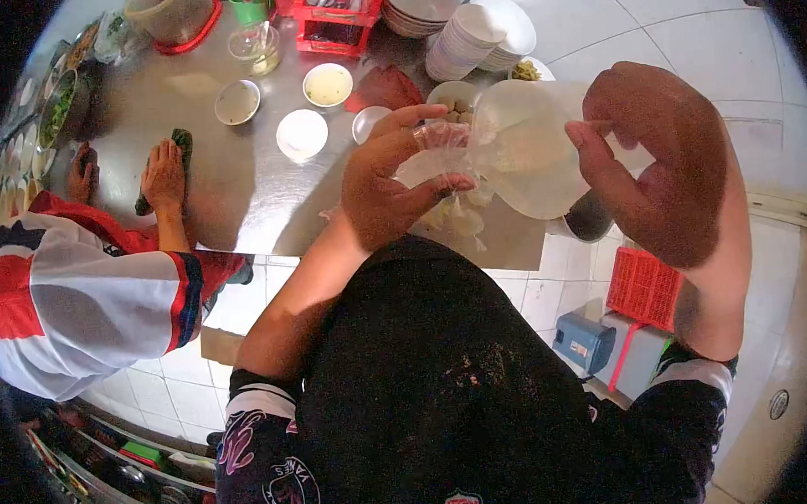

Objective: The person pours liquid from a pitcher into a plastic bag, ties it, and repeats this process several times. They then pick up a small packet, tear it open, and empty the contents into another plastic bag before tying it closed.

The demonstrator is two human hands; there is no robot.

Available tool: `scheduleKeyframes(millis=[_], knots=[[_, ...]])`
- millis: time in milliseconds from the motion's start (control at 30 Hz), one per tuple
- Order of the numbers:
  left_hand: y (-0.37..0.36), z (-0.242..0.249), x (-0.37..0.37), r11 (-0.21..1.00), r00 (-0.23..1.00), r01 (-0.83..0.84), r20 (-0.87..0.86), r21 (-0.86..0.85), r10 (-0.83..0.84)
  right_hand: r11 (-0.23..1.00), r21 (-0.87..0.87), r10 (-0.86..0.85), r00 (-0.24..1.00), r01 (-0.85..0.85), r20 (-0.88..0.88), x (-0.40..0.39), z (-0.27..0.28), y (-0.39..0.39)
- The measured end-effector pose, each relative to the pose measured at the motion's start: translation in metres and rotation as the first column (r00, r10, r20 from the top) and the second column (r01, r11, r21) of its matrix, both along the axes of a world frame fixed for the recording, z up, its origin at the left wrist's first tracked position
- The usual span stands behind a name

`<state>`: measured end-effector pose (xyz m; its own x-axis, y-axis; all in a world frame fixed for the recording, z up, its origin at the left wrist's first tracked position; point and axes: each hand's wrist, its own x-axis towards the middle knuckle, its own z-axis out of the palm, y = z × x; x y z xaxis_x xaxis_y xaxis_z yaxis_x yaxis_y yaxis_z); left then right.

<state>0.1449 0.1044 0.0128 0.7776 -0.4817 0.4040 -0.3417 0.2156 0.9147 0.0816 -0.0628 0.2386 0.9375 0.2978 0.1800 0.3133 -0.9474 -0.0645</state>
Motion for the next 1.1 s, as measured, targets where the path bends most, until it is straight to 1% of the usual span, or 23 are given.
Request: scheduleKeyframes(millis=[100,200,300,400,467,500,567,600,700,800,900,967,1000,1067,1100], knots=[[-0.003,-0.001,0.001,1.0,0.999,0.012,0.036,-0.016,-0.011,0.997,-0.078,-0.028,0.998,0.024,-0.05,0.0,0.003,0.001],[-0.004,-0.001,0.002,0.999,0.996,0.032,0.086,0.026,-0.034,0.999,-0.035,0.019,1.0,-0.018,0.022,-0.001,-0.002,-0.002],[-0.006,-0.003,0.004,1.0,0.991,0.008,0.13,0.03,-0.012,0.999,0.018,-0.043,0.999,0.043,0.028,0.0,0.0,0.001],[-0.005,0.001,0.003,0.998,0.988,-0.008,0.155,0.058,-0.001,0.999,-0.032,0.0,1.0,0.0,-0.005,0.001,0.003,-0.002],[-0.006,0.005,0.0,0.995,0.995,0.083,-0.068,0.059,-0.079,0.999,-0.031,0.009,1.0,-0.01,-0.009,0.0,0.003,-0.004],[-0.007,0.006,0.001,0.995,0.995,0.084,-0.067,0.062,-0.08,0.999,-0.03,0.012,1.0,-0.012,-0.01,0.0,0.002,-0.004],[-0.009,0.007,0.003,0.997,0.998,0.029,0.046,0.068,-0.032,0.999,-0.035,0.0,1.0,-0.001,-0.015,-0.002,0.001,-0.006],[-0.011,0.006,0.002,0.997,0.998,0.031,0.052,0.072,-0.035,0.999,-0.035,-0.005,1.0,0.005,-0.015,-0.004,0.0,-0.008],[-0.016,0.001,0.002,0.995,0.994,0.046,0.091,0.084,-0.053,0.998,0.047,-0.034,0.999,0.032,0.033,-0.009,-0.004,-0.012],[-0.023,0.002,0.001,0.993,0.991,0.056,0.118,0.107,-0.069,0.996,0.023,-0.087,0.996,0.087,-0.006,-0.014,-0.001,-0.019],[-0.031,0.007,0.0,0.984,0.987,0.091,0.119,0.151,-0.11,0.988,0.079,-0.128,0.992,0.129,-0.02,-0.022,-0.003,-0.038],[-0.039,0.009,0.0,0.989,0.989,0.141,0.046,0.051,-0.143,0.946,0.147,-0.267,0.951,0.289,-0.154,-0.032,-0.001,-0.05],[-0.042,0.013,0.0,0.986,0.986,0.154,0.062,0.06,-0.158,0.941,0.158,-0.279,0.95,0.3,-0.14,-0.037,-0.002,-0.056],[-0.044,0.023,-0.01,0.976,0.979,0.202,-0.027,0.084,-0.2,0.765,0.286,-0.489,0.81,0.577,-0.323,-0.06,-0.008,-0.065],[-0.046,0.026,-0.014,0.973,0.977,0.212,-0.004,0.093,-0.212,0.757,0.303,-0.498,0.811,0.579,-0.306,-0.071,-0.015,-0.071]])
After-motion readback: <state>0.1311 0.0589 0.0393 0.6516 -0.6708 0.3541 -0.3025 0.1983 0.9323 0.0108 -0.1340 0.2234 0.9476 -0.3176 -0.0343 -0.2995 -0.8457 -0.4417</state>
